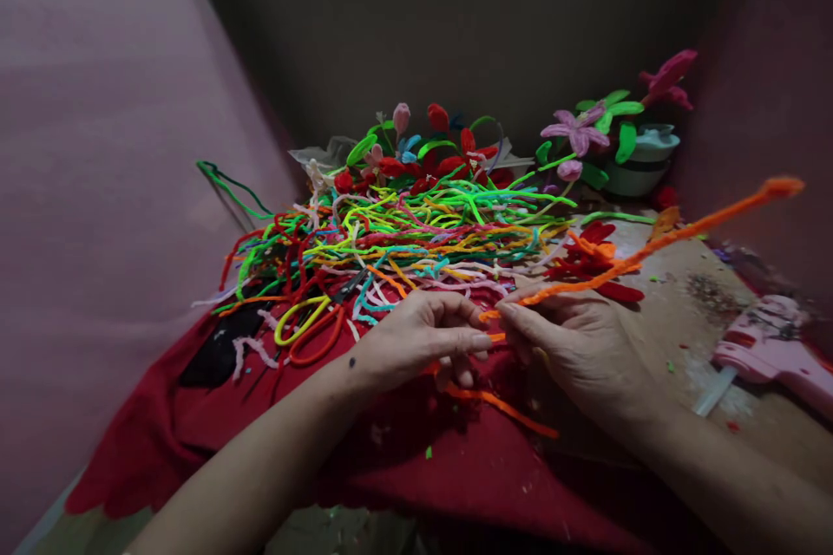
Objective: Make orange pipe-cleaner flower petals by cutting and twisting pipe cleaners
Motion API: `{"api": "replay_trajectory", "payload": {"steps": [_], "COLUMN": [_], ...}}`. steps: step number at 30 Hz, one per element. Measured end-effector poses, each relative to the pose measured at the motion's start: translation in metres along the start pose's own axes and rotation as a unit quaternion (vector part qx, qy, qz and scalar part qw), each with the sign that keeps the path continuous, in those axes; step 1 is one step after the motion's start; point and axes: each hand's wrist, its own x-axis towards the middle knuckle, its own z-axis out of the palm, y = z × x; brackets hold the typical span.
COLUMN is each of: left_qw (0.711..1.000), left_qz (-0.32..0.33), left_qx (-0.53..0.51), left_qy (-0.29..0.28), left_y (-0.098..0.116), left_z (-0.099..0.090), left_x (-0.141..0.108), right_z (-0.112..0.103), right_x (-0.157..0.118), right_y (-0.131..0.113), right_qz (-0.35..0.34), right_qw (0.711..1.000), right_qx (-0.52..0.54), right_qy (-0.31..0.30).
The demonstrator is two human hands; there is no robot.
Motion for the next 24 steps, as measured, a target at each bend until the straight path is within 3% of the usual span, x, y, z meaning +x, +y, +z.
{"api": "replay_trajectory", "payload": {"steps": [6,11,15,20,22,23,24], "left_qw": [0.991,0.985,0.993,0.994,0.965,0.926,0.865], "left_qz": [-0.002,-0.010,-0.006,0.080,0.160,0.225,0.300], "left_qx": [-0.118,-0.162,-0.115,0.034,0.169,0.263,0.365], "left_qy": [-0.065,-0.052,-0.025,0.071,0.124,0.150,0.171], "left_y": [-0.009,-0.009,-0.007,-0.006,-0.010,-0.012,-0.015], "left_z": [-0.004,-0.002,-0.001,0.007,0.010,0.010,0.009], "left_x": [0.007,0.012,0.010,0.004,0.002,0.002,0.002], "right_z": [0.001,0.002,0.003,0.006,0.007,0.007,0.007], "right_x": [0.000,-0.003,-0.007,-0.005,-0.003,-0.002,0.000], "right_y": [-0.001,-0.002,-0.002,0.000,0.001,0.002,0.002], "right_qz": [-0.055,-0.023,0.029,0.113,0.147,0.163,0.178], "right_qw": [0.998,1.000,1.000,0.987,0.974,0.966,0.958], "right_qx": [-0.008,-0.010,0.004,0.108,0.173,0.202,0.225], "right_qy": [-0.002,-0.011,-0.007,0.018,0.022,0.019,0.013]}}
